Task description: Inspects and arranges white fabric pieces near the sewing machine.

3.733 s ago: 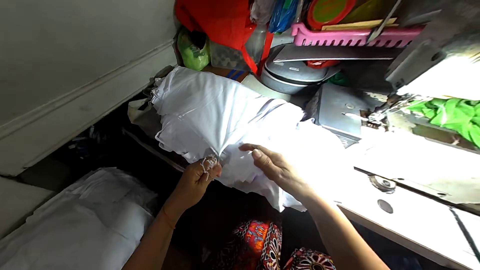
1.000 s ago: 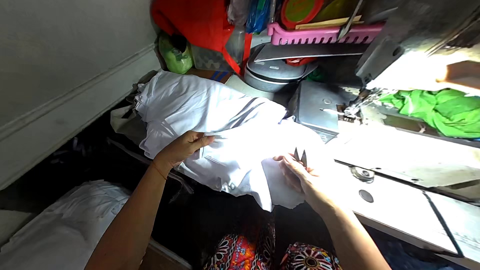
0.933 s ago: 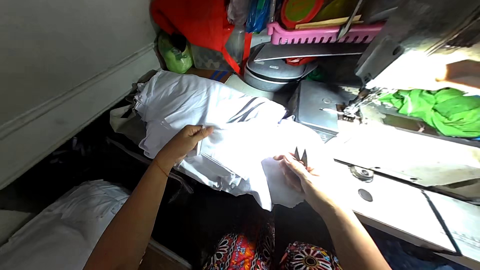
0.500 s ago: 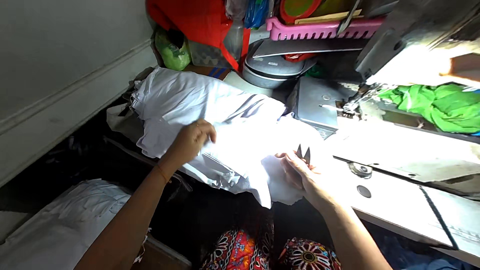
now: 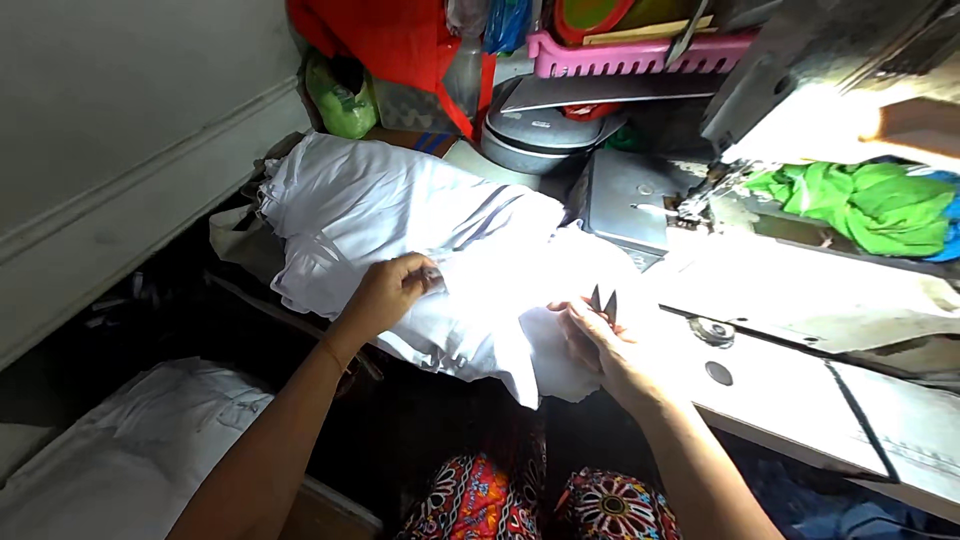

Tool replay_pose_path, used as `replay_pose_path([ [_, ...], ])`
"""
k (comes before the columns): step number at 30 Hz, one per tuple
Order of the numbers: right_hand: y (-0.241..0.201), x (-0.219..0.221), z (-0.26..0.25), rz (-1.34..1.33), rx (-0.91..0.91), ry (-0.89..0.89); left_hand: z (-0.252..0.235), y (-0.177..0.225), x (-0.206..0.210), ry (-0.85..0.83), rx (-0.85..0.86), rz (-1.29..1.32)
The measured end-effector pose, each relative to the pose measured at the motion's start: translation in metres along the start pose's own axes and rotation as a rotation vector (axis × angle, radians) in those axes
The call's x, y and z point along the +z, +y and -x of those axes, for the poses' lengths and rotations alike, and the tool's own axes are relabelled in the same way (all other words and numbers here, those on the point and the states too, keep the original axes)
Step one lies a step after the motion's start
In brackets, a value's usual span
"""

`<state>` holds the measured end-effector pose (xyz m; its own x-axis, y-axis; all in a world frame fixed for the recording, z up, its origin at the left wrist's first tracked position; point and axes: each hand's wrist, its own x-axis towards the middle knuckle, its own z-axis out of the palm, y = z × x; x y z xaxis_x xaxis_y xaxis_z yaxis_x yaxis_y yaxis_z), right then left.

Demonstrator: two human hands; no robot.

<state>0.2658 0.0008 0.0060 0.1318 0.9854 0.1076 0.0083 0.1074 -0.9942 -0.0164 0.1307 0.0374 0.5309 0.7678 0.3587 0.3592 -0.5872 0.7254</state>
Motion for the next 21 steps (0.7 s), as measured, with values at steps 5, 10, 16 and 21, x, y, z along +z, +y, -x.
replay_pose_path([
  [5,0.0,0.0,0.0,-0.035,0.0,0.012,-0.012,-0.011,-0.008,0.091,-0.319,0.427],
  [10,0.001,0.001,0.0,0.004,-0.03,0.013,-0.012,-0.014,-0.008,0.131,-0.417,0.62],
  [16,-0.001,0.049,-0.001,0.837,-0.414,-0.172,-0.011,-0.01,-0.015,0.01,-0.321,0.596],
  [21,0.011,0.076,-0.02,0.839,-0.525,-0.171,-0.013,0.0,-0.035,-0.155,-0.293,0.535],
])
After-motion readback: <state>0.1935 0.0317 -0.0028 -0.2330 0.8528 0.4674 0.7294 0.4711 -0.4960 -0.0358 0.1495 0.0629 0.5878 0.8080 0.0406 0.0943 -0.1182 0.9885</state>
